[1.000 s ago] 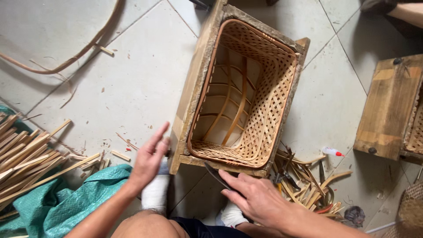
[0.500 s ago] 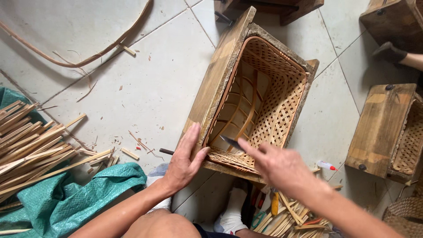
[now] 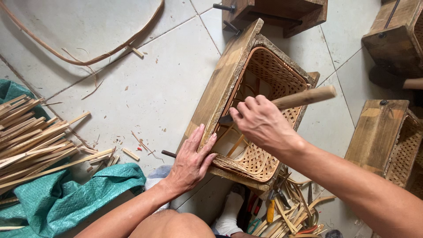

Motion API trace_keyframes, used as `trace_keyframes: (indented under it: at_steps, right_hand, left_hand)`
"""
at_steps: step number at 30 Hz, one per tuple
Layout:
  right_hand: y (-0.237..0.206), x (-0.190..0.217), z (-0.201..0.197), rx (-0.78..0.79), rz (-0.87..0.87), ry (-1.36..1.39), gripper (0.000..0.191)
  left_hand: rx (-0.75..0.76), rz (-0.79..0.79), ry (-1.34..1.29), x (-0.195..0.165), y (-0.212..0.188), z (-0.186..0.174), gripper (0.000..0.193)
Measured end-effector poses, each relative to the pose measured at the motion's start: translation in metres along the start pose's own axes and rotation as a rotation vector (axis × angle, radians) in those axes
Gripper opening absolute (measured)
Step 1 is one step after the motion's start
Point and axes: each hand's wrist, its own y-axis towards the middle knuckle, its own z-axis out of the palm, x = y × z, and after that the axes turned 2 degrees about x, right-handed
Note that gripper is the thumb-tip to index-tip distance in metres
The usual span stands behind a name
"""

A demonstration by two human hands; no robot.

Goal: The person sits on the floor assembling a woven bamboo basket inside a wooden mold. They squeeze glue along the basket rim with a plastic bottle, press the woven body into the frame, trim excess material with a knife, tuck bamboo strips along the edge, and use pliers to secure the rim.

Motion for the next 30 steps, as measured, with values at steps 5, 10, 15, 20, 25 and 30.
trace_keyframes:
  at_steps: [5,10,15,20,25,30]
  right_hand:
    - [0.033,-0.008,-0.020,0.108,-0.180,-0.159,0.016]
    - [0.080,-0.026,-0.032,0.166,-0.192,0.046,0.043]
    - [0.082,-0.038,-0.019,0.052,-0.169,0.041,0.033]
    - [-0.025,-0.018,0.001,-0.239,0.175,0.114,0.021]
    - [-0.099,0.095,-0.002,0.152,0.126,1.203,0.074]
    - [-0.098,0.150,-0.006,0.086,0.288,1.466,0.057]
  left_hand:
    - [-0.016,-0.004,-0.034,0.002,0.000,0.000,0.057]
    - [-0.007,-0.238,-0.356,0.004,0.000,-0.001,0.071]
    - [0.026,-0.253,-0.475,0.013,-0.002,0.003,0.073]
    - [-0.017,-0.259,-0.594,0.025,-0.008,0.013,0.052]
    - [-0.050,-0.272,-0.630,0.029,-0.011,0.017,0.049]
    - [-0.017,-0.270,-0.617,0.028,-0.011,0.014,0.050]
